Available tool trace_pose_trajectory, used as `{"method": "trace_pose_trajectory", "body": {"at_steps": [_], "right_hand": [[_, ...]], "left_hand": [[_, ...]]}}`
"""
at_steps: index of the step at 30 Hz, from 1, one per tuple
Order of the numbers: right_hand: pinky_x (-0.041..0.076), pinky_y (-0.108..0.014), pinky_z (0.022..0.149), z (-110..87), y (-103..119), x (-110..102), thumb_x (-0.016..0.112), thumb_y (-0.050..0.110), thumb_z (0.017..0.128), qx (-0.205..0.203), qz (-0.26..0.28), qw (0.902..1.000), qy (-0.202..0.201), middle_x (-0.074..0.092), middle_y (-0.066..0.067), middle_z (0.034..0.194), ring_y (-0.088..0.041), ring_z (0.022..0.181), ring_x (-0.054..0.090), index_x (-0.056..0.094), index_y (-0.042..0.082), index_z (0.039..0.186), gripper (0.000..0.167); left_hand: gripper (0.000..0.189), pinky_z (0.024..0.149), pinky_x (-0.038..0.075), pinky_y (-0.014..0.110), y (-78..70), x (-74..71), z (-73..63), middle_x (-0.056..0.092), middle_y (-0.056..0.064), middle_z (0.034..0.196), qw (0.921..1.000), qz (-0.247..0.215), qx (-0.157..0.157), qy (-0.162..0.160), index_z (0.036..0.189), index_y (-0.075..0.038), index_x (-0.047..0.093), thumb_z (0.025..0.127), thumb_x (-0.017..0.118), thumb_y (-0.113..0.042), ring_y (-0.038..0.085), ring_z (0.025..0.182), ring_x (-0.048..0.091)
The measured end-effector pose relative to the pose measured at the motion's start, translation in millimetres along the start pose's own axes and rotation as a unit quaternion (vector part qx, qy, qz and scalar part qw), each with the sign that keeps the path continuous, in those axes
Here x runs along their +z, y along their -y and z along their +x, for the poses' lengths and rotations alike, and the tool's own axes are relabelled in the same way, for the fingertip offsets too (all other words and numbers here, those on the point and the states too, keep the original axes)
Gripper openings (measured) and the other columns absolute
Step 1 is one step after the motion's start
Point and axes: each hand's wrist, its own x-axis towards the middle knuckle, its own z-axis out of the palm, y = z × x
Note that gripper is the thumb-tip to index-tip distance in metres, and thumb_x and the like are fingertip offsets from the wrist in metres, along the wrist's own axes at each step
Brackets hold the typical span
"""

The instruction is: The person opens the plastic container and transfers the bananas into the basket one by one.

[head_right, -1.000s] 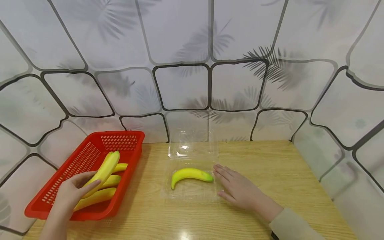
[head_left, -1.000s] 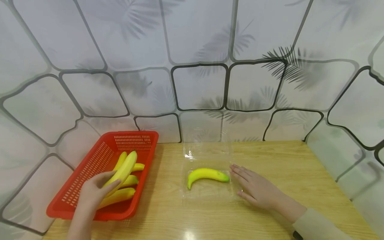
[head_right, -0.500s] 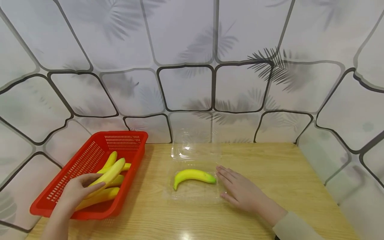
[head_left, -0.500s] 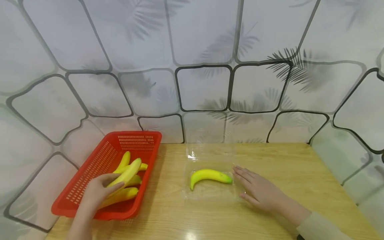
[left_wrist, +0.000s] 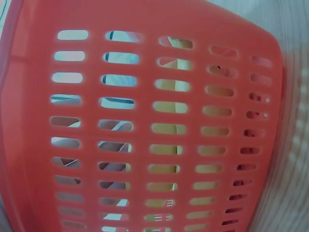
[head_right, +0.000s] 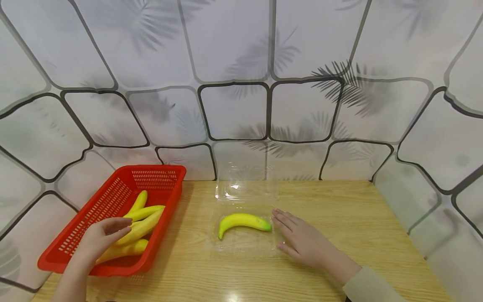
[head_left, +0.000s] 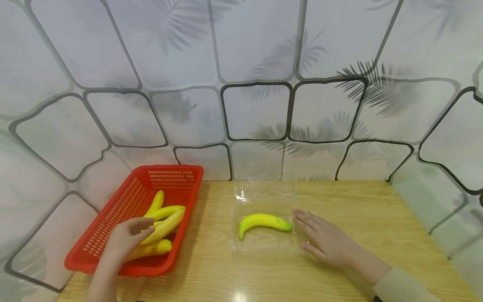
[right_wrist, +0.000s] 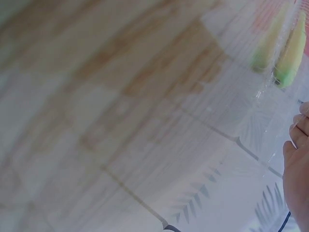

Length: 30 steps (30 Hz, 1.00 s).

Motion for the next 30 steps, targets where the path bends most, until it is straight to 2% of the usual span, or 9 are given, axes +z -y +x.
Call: {"method": "trace_pose_trajectory", "body": {"at_steps": [7,14,22,24,28,30], "right_hand": [[-0.004,-0.016,0.133,-0.8,1.0,-0.6,0.073,0.029,0.098,0.001,0.001,1.0000,0.001,0.049,-0.022,0.162,-0.038,0.145,0.053,0.049,-0.005,0.153,0.069],[-0.003,-0.017,0.133,-0.9,1.0,0.2,0.073,0.029,0.098,0.002,0.004,1.0000,0.000,0.048,-0.022,0.163,-0.038,0.146,0.051,0.044,-0.002,0.158,0.074],[-0.003,-0.017,0.133,0.0,0.9,0.7,0.073,0.029,0.098,0.002,0.005,1.0000,0.001,0.048,-0.022,0.163,-0.038,0.147,0.051,0.040,0.000,0.161,0.077],[-0.003,-0.017,0.133,0.3,1.1,0.2,0.073,0.029,0.098,0.003,0.006,1.0000,0.002,0.047,-0.022,0.163,-0.038,0.147,0.050,0.040,0.000,0.161,0.077],[-0.003,-0.017,0.133,0.7,1.1,-0.5,0.073,0.029,0.098,0.003,0.005,1.0000,0.003,0.047,-0.022,0.163,-0.037,0.147,0.050,0.040,0.000,0.161,0.077],[-0.005,-0.016,0.133,0.6,0.9,-0.5,0.074,0.029,0.098,0.002,0.005,1.0000,0.002,0.047,-0.022,0.163,-0.038,0.147,0.051,0.041,-0.001,0.160,0.077]], "left_hand": [[0.049,0.112,0.053,0.060,-1.2,1.1,0.7,0.065,0.026,0.144,0.9999,-0.013,-0.010,-0.006,0.142,0.001,0.063,0.107,0.066,-0.031,0.048,0.135,0.059],[0.048,0.110,0.054,0.056,-6.0,0.8,0.7,0.066,0.025,0.144,0.9996,-0.026,0.001,-0.012,0.142,0.001,0.063,0.106,0.067,-0.030,0.046,0.136,0.059],[0.050,0.114,0.052,0.058,-16.1,0.0,-0.6,0.065,0.023,0.146,0.9990,-0.044,0.001,-0.001,0.144,-0.002,0.062,0.107,0.065,-0.035,0.044,0.138,0.057],[0.050,0.113,0.053,0.056,-19.0,0.6,-0.8,0.066,0.021,0.146,0.9989,-0.047,0.001,-0.001,0.144,-0.004,0.063,0.107,0.065,-0.036,0.043,0.137,0.058],[0.046,0.108,0.058,0.043,-24.7,3.4,0.7,0.069,0.017,0.142,0.9985,-0.053,0.014,-0.003,0.143,-0.005,0.065,0.106,0.067,-0.033,0.039,0.135,0.061],[0.045,0.108,0.058,0.042,-28.1,5.4,2.1,0.070,0.016,0.141,0.9980,-0.059,0.021,-0.002,0.142,-0.005,0.065,0.107,0.067,-0.032,0.038,0.134,0.062]]}}
